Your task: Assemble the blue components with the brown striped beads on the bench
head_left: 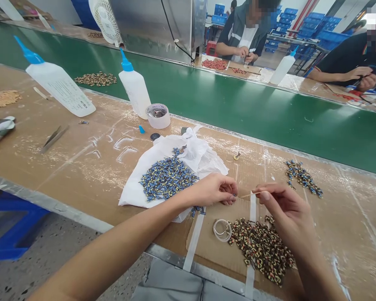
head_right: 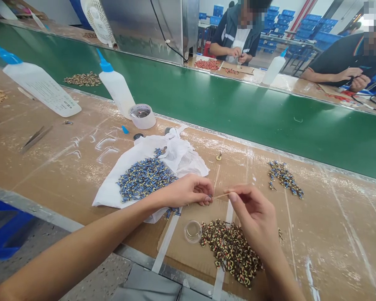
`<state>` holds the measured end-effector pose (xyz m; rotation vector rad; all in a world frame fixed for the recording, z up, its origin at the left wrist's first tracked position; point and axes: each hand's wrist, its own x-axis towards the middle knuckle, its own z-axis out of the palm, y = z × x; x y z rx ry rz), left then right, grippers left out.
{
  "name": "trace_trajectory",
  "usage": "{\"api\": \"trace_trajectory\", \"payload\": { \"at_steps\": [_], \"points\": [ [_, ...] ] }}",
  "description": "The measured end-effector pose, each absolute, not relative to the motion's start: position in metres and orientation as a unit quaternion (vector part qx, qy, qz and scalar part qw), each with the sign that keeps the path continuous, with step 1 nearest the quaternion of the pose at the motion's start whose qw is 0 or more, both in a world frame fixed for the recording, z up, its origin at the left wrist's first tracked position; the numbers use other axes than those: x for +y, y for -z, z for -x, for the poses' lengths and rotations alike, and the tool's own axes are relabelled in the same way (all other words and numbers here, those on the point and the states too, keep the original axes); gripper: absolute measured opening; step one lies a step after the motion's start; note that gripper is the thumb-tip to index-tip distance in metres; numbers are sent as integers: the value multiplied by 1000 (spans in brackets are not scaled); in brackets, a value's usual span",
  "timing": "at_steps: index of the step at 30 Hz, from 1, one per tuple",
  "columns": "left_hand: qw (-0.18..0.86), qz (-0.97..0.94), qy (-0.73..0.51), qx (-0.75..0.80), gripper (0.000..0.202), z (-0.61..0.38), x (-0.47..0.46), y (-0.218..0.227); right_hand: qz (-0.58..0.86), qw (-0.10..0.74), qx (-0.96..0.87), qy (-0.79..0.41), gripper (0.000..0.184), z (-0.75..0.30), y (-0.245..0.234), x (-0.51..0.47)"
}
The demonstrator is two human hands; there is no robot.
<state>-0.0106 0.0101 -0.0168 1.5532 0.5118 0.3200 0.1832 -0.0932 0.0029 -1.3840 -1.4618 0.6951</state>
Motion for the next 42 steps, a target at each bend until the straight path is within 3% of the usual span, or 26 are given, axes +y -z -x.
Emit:
{"api": "trace_trajectory", "payload": {
  "at_steps": [4,9,13,16,22,31,42],
  "points": [
    [656,-707,-146,221,4,12,10,15,468,408,-681,-388,7,-182,-13,-97],
    [656,-704,-154,224,4,12,11,17,416,273,-763,-414,12,-161,-13,-101],
    [654,-701,-165,231,5,12,11,20,447,259,-760,-395,24,-168,-14,-99],
    [664,-690,-160,242,5,12,9,19,522,265,-731,-351,18,-189,-18,-96],
    [683,-664,-147,267,5,10,9,18,488,142,-773,-380,23,-204,-14,-95],
    [700,-642,-156,271,5,7,10,22,506,113,-783,-344,18,-193,-6,-97],
    [683,-656,-158,278,8,8,9,16,565,138,-764,-281,11,-192,10,-89]
  ]
}}
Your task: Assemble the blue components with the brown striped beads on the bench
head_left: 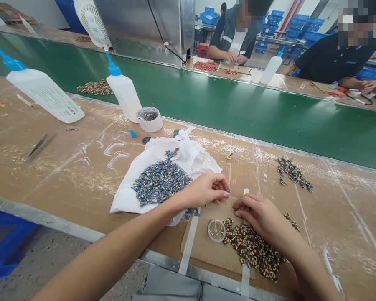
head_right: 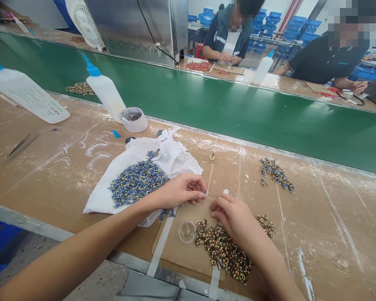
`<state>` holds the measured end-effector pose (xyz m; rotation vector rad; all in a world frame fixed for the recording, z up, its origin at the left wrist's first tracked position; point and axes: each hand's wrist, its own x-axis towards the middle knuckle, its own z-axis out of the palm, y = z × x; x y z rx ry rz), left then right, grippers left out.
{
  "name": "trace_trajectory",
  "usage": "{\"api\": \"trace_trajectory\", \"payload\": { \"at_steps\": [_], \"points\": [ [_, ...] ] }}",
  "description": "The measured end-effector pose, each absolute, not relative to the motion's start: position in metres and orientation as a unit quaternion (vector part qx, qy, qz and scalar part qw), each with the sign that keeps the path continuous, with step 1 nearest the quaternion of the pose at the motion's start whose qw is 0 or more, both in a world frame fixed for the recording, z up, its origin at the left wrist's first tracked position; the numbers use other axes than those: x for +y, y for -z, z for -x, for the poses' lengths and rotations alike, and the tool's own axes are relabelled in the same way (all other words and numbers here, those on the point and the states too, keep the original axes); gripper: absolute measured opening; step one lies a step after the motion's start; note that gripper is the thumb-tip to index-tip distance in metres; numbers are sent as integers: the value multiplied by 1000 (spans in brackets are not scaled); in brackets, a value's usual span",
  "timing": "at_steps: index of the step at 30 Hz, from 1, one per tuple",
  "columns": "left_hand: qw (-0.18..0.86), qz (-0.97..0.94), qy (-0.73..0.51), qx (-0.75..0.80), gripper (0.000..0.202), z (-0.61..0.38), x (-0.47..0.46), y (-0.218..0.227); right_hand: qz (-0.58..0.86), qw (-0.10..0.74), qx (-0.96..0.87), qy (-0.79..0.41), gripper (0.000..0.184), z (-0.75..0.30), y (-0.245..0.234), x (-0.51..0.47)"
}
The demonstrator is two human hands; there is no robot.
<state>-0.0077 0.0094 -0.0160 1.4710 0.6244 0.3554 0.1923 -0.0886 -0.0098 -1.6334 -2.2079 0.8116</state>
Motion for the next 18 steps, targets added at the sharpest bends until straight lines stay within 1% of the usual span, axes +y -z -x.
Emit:
{"api": "trace_trajectory", "payload": {
  "at_steps": [3,7,11,15,18],
  "points": [
    [669,-671,-166,273,7,8,9,15,582,157,-745,-284,9,-194,12,-86],
    [654,-686,-170,270,4,9,7,13,587,181,-736,-287,13,-193,11,-86],
    [634,-703,-174,273,2,11,8,11,574,171,-746,-293,18,-192,9,-88],
    [610,-722,-179,271,2,11,8,12,564,156,-762,-276,18,-188,10,-88],
    [610,-722,-181,272,2,11,8,12,559,169,-770,-257,19,-183,10,-88]
  ]
}}
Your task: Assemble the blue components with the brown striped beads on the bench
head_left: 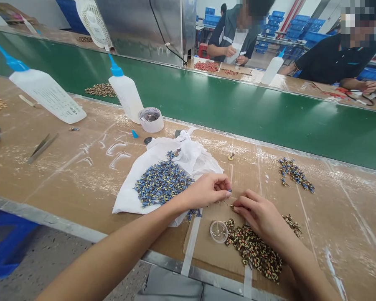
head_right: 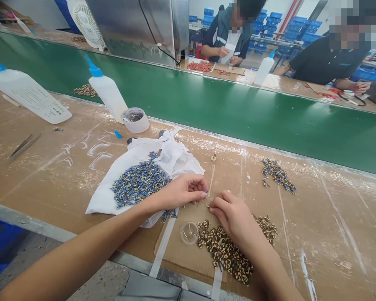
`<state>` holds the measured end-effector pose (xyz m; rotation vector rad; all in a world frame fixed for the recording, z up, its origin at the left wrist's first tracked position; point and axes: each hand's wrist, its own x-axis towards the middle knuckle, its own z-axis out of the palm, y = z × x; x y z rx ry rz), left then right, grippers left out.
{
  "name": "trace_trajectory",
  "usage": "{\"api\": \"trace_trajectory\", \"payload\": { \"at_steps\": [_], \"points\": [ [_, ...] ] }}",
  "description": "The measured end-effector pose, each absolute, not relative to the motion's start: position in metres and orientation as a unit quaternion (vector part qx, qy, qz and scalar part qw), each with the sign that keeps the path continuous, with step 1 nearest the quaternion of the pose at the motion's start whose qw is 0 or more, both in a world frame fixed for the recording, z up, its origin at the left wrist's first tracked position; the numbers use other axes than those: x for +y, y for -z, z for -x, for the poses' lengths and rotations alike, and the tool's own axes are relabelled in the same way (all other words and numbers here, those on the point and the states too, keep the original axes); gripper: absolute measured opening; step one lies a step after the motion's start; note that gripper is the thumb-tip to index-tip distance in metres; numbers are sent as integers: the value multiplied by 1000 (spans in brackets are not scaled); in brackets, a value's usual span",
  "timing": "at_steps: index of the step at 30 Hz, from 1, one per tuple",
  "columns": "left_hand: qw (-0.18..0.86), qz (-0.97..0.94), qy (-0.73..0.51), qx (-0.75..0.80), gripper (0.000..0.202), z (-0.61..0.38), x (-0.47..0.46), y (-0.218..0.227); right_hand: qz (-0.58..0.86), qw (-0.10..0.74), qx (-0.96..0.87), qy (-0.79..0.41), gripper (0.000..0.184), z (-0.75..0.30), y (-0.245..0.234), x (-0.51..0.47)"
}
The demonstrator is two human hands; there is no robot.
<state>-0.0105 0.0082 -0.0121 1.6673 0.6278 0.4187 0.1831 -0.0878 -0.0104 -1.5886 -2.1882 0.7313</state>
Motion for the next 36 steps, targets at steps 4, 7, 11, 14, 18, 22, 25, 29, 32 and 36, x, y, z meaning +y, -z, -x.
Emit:
{"api": "trace_trajectory", "payload": {
  "at_steps": [4,7,11,14,18,22,25,29,32,36],
  "points": [
    [616,-715,-179,278,2,10,8,11,561,241,-737,-291,14,-178,9,-87],
    [613,-714,-180,285,4,10,9,11,575,307,-678,-340,12,-178,10,-84],
    [609,-714,-180,294,6,10,9,12,594,377,-560,-437,17,-178,17,-80],
    [601,-719,-186,296,6,9,8,11,590,420,-488,-487,21,-178,20,-78],
    [588,-725,-191,304,6,8,5,9,581,455,-442,-510,23,-178,22,-78],
    [582,-728,-184,311,7,6,4,11,578,468,-430,-512,24,-176,24,-78],
    [590,-723,-177,312,9,6,4,14,577,468,-427,-516,24,-174,24,-78],
    [592,-722,-175,312,10,6,4,16,579,461,-437,-511,25,-171,23,-78],
    [570,-739,-172,316,10,6,4,15,579,460,-448,-503,27,-168,21,-79],
    [465,-800,-192,326,9,5,3,13,583,459,-456,-492,29,-166,20,-78]
  ]
}}
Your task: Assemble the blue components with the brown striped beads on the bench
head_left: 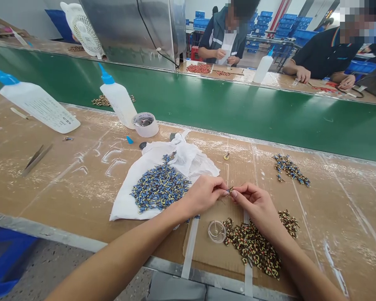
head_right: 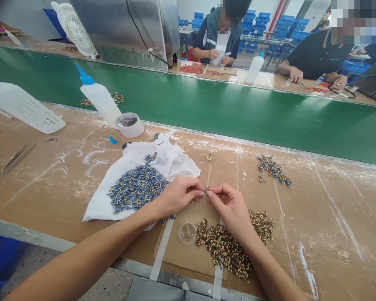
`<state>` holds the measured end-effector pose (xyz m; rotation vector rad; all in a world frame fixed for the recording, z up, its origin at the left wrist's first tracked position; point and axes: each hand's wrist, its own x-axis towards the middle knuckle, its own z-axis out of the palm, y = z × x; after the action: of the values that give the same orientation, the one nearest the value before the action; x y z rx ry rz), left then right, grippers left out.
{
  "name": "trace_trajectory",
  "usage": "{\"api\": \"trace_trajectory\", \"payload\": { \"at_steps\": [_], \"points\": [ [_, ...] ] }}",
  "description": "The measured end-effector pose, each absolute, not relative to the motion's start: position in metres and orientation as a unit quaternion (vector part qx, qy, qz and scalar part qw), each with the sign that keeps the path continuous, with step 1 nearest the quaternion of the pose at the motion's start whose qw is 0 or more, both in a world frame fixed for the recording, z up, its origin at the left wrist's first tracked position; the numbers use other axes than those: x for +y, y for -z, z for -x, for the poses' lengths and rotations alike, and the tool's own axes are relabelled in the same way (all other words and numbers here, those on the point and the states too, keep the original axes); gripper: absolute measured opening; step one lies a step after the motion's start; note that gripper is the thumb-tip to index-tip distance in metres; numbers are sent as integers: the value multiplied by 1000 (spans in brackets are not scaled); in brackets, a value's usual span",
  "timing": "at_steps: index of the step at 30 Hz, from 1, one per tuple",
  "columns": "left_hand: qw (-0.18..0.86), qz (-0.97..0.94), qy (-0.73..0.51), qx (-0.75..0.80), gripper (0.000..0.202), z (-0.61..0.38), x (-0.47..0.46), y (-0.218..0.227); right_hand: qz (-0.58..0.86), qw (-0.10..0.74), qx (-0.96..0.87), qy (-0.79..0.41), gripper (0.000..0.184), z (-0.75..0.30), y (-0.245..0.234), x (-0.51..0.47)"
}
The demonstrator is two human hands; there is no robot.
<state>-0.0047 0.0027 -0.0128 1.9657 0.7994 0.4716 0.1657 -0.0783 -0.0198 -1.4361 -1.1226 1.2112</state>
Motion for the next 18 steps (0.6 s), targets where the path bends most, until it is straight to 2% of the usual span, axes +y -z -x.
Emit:
{"api": "trace_trajectory", "payload": {
  "at_steps": [4,8,12,18],
  "points": [
    [345,-857,-223,312,12,5,0,12,589,461,-456,-482,30,-165,19,-79],
    [274,-884,-229,301,12,5,-2,12,589,470,-456,-474,29,-165,20,-80],
    [264,-892,-205,304,11,5,-2,13,578,469,-480,-465,26,-163,23,-80],
    [309,-879,-189,311,12,4,-3,15,566,467,-501,-459,25,-161,30,-82]
  ]
}}
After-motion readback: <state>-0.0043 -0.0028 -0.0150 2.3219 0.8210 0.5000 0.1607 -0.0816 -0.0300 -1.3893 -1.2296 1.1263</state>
